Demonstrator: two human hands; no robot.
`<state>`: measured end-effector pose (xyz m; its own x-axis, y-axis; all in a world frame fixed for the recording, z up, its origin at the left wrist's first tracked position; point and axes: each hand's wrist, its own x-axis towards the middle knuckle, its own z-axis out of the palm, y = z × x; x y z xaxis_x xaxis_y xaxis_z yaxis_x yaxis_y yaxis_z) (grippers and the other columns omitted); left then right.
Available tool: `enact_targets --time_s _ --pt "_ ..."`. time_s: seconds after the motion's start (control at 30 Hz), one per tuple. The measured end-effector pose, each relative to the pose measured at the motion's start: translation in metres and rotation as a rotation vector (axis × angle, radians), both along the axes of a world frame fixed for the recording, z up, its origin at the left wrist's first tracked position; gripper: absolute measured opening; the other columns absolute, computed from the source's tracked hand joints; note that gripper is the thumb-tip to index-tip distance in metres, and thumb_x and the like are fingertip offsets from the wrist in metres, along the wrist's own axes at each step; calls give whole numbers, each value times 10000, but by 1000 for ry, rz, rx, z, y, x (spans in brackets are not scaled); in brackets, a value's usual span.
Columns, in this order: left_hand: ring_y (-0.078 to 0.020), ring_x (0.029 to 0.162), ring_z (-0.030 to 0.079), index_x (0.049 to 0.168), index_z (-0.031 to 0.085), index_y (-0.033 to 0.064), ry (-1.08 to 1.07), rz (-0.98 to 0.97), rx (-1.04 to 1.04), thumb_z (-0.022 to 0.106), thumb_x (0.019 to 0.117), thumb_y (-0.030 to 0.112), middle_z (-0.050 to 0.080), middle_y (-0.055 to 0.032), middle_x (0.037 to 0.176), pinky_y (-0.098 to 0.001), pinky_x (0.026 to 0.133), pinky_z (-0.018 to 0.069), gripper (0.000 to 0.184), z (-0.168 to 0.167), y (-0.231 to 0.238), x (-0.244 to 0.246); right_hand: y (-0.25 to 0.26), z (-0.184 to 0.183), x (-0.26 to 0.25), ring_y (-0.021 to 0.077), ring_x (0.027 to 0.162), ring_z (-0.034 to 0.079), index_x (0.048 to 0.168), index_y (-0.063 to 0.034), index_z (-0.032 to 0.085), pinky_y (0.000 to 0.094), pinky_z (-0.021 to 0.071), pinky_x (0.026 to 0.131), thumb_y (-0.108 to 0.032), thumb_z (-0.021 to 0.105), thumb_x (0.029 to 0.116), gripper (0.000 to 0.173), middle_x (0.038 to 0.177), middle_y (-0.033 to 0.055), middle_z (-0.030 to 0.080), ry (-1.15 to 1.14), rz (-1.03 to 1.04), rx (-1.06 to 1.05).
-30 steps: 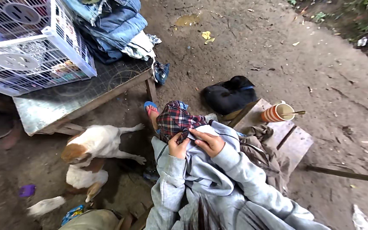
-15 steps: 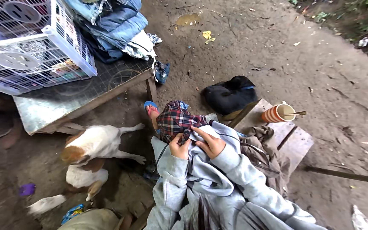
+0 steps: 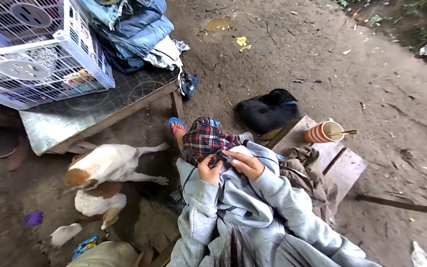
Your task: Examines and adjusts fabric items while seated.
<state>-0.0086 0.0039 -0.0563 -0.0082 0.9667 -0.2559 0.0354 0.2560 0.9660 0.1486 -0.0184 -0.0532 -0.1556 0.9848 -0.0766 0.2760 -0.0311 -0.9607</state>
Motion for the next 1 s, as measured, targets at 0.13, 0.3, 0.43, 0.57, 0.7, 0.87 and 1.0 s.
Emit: enact_targets --time_s 0.13,0.3,0.43,0.57,0.7,0.87,1.0 --pt "9 912 625 1095 634 -199 -58 18 -83 592 853 -155 702 -185 1021 -153 867 498 249 5 3 -1 -5 4 -5 374 933 740 1414 -43 602 565 576 809 -269 508 1047 441 1196 216 720 -301 27 120" --pt "30 879 636 1060 633 -166 -197 43 -142 543 871 -147 705 -80 948 -162 857 518 211 4 3 -6 -9 13 -11 417 682 700 1472 -68 547 586 556 612 -321 529 1039 501 1006 248 730 -479 13 101" --pt "33 884 639 1054 636 -166 -194 40 -138 564 879 -136 709 -75 949 -161 864 519 192 4 2 -6 -10 11 -12 423 686 706 1468 -71 554 585 559 607 -315 543 1032 500 1012 250 730 -519 -26 117" --pt "32 898 630 1079 631 -186 -136 23 -117 597 883 -135 706 -120 980 -151 870 508 205 5 1 -4 -4 13 -18 430 704 711 1468 -49 545 580 561 618 -299 554 1026 508 1021 254 729 -536 -53 110" --pt "31 880 639 1064 633 -178 -152 59 -123 596 882 -132 710 -99 951 -154 857 518 191 5 2 -2 -2 9 -22 424 698 712 1442 -48 575 572 562 604 -291 569 1013 493 994 244 733 -543 -76 151" --pt "47 866 637 1034 650 -163 -168 62 -107 596 878 -130 714 -67 926 -146 851 516 168 4 1 -3 -9 11 -16 392 637 678 1402 -154 646 539 545 553 -260 573 1011 411 908 233 710 -570 -67 196" --pt "32 889 624 1071 637 -186 -104 45 -107 593 888 -115 704 -131 976 -148 858 502 200 4 1 -3 -3 7 -11 334 842 731 1386 -98 651 516 582 745 -237 506 1051 390 1092 208 739 -363 -18 144"
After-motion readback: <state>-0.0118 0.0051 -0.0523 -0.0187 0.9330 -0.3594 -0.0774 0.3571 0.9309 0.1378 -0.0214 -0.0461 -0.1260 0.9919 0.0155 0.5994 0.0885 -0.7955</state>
